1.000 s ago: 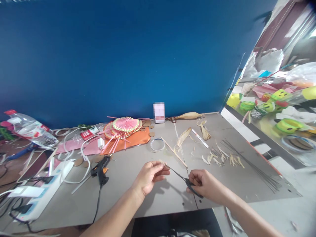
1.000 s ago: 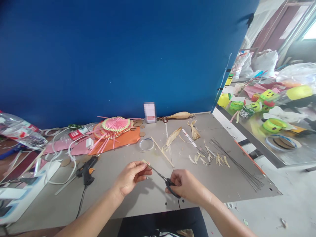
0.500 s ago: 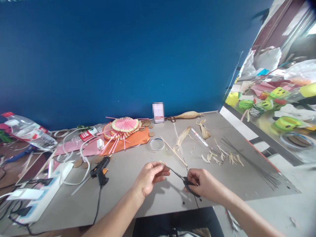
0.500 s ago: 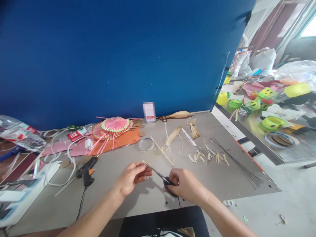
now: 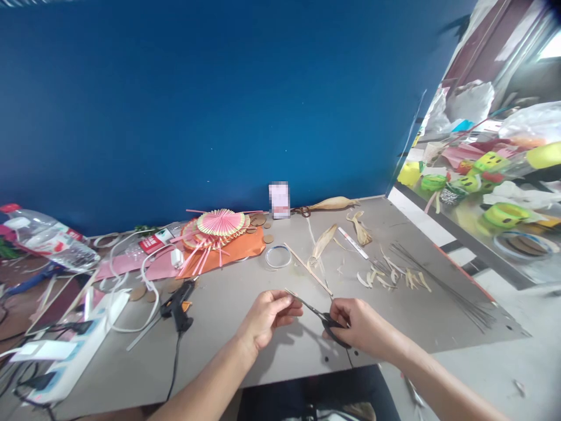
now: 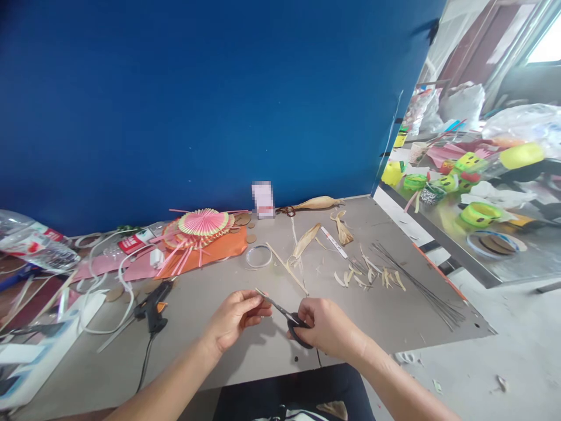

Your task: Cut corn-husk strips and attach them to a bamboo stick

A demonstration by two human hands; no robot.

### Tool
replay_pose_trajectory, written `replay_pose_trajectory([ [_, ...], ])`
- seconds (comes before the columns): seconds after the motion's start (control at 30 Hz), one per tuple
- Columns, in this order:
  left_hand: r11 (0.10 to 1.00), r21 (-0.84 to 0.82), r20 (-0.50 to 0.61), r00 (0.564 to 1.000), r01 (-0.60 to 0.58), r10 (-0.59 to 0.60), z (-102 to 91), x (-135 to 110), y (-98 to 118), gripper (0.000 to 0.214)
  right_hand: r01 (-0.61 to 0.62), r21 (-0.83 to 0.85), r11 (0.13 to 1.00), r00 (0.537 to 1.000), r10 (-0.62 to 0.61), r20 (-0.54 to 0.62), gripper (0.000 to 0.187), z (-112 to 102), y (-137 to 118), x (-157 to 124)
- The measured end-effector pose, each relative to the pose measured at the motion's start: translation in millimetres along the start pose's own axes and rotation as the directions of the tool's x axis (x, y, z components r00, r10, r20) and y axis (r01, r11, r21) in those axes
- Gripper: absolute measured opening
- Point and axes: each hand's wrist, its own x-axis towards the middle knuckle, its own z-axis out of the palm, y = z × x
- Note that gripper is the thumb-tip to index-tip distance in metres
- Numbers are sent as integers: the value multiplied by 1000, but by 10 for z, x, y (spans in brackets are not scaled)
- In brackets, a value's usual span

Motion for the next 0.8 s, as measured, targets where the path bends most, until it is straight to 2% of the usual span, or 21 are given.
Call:
replay_pose_trajectory([
  [0.37, 999, 41, 23, 1000, 16, -17, 14, 6, 8, 16, 14, 43, 999, 1000, -14, 5, 27, 44, 57, 19],
  [0.53, 997, 63, 10, 999, 46, -47, 37, -12, 18, 18, -32, 214, 976, 999, 30, 16, 30, 90, 103, 55],
  [0.67, 994, 99, 46, 998, 45, -50, 93, -40, 46, 18, -36, 495, 868, 999, 47, -10, 26, 131, 100, 126],
  [0.8, 980, 200, 98, 995, -9, -11, 178, -74, 50, 13, 67, 699, 712, 995, 6, -102, 28, 179, 20, 228],
])
